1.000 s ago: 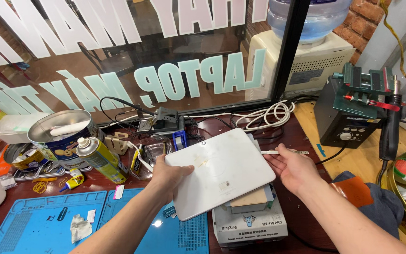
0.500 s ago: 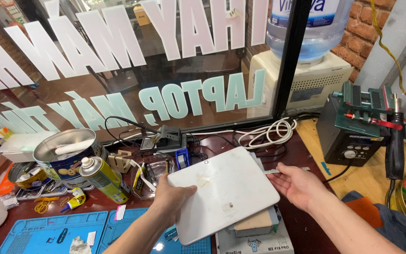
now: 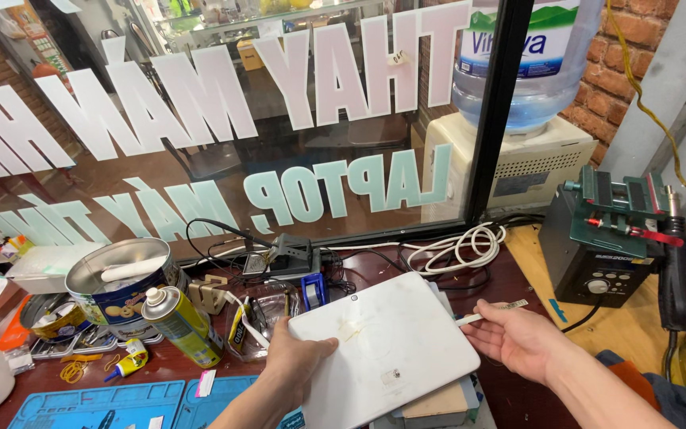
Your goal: The person uses a plastic prying tool to separate the back cover of a white tablet from its frame. After removing the cover, they peel off adhesive tape and disconnect internal ribbon cables to expose the motherboard and battery.
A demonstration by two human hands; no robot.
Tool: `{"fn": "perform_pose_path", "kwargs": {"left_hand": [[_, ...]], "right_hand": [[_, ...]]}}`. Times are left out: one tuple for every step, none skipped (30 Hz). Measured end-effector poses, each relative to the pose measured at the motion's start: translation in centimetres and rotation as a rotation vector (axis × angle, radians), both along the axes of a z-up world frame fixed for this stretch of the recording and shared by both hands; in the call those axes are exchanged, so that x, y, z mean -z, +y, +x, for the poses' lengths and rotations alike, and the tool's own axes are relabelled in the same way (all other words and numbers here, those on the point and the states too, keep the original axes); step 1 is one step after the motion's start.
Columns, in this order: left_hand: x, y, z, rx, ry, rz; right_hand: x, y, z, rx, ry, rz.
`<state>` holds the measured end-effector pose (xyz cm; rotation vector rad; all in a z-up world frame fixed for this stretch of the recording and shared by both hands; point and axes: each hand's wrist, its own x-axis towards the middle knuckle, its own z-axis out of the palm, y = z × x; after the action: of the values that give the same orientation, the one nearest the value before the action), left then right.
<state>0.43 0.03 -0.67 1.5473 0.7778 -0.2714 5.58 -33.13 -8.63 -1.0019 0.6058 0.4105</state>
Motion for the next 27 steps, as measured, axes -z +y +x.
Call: {"fn": "perform_pose_path", "kwargs": {"left_hand": [[0.1, 0.0, 0.0, 0.001, -0.003, -0.003], [0.0, 0.0, 0.0, 0.0, -0.007, -0.006], [0.0, -0.1, 0.0, 0.0, -0.011, -0.009], [-0.1, -0.1, 0.0, 0.0, -0.006, -0.01], [-0.2, -0.2, -0.1, 0.001, -0.001, -0.012], [-0.3, -0.2, -0.1, -0.001, 0.005, -0.013], [-0.4, -0.3, -0.2, -0.001, 0.012, -0.002], [-0.6, -0.3, -0.2, 0.0, 0.017, 0.007], [-0.8, -0.4, -0.2, 0.001, 0.022, 0.017], [-0.9, -0.4, -0.2, 0.003, 0.026, 0.017], [-0.9, -0.5, -0.2, 0.004, 0.03, 0.017], [-1.0, -0.5, -0.3, 0.004, 0.032, 0.018], [-1.1, -0.7, -0.3, 0.014, 0.034, 0.028], [-1.2, -0.7, -0.2, 0.018, 0.033, 0.04], [-1.2, -0.6, -0.3, 0.021, 0.033, 0.052], [-1.2, -0.5, -0.3, 0.023, 0.026, 0.048], [-1.2, -0.4, -0.4, 0.024, 0.018, 0.045], [-1.1, -0.6, -0.4, 0.031, 0.011, 0.04], [-1.1, -0.7, -0.3, 0.041, 0.017, 0.044], [-1.1, -0.6, -0.3, 0.047, 0.024, 0.051], [-1.1, -0.4, -0.3, 0.052, 0.031, 0.057], [-1.0, -0.4, -0.2, 0.048, 0.027, 0.051], [-0.9, -0.4, -0.2, 0.044, 0.023, 0.045], [-0.8, -0.4, -0.4, 0.039, 0.022, 0.039], [-0.6, -0.5, -0.4, 0.048, 0.01, 0.041], [-0.6, -0.4, -0.3, 0.053, -0.007, 0.047], [-0.6, -0.3, -0.2, 0.058, -0.024, 0.052]], "right_hand": [[-0.1, 0.0, -0.1, -0.009, -0.003, -0.003], [-0.3, 0.1, -0.2, -0.019, -0.007, -0.005], [-0.6, 0.2, -0.2, -0.024, -0.034, -0.011], [-0.7, 0.3, -0.4, -0.029, -0.058, -0.018], [-0.9, 0.3, -0.7, -0.034, -0.081, -0.025], [-0.9, 0.4, -0.9, -0.031, -0.118, -0.071], [-0.8, 0.5, -1.0, -0.029, -0.154, -0.117], [-0.8, 0.5, -1.1, -0.025, -0.193, -0.164], [-0.7, 0.6, -1.1, -0.003, -0.171, -0.141], [-0.4, 0.7, -1.1, 0.021, -0.148, -0.118], [-0.1, 0.8, -0.9, 0.045, -0.126, -0.096], [0.1, 0.8, -0.6, 0.061, -0.07, -0.057], [0.2, 0.8, -0.3, 0.078, -0.014, -0.019], [0.4, 1.0, 0.0, 0.088, 0.039, 0.022], [0.4, 1.0, 0.3, 0.078, 0.056, 0.022], [0.4, 0.8, 0.6, 0.072, 0.075, 0.021], [0.5, 0.7, 0.7, 0.065, 0.094, 0.019], [0.6, 0.3, 0.6, 0.051, 0.053, 0.02], [0.7, 0.0, 0.4, 0.036, 0.012, 0.02], [1.0, 0.1, 0.3, 0.017, -0.029, 0.023], [1.3, 0.2, 0.3, 0.014, -0.06, 0.014], [1.6, 0.0, 0.0, 0.017, -0.09, 0.003], [1.9, -0.1, -0.1, 0.02, -0.121, -0.008], [2.2, -0.1, -0.1, 0.044, -0.076, 0.012], [2.4, 0.0, 0.3, 0.068, -0.03, 0.031], [2.5, 0.4, 0.8, 0.088, 0.01, 0.055], [2.4, 0.5, 1.1, 0.084, 0.029, 0.052]]}}
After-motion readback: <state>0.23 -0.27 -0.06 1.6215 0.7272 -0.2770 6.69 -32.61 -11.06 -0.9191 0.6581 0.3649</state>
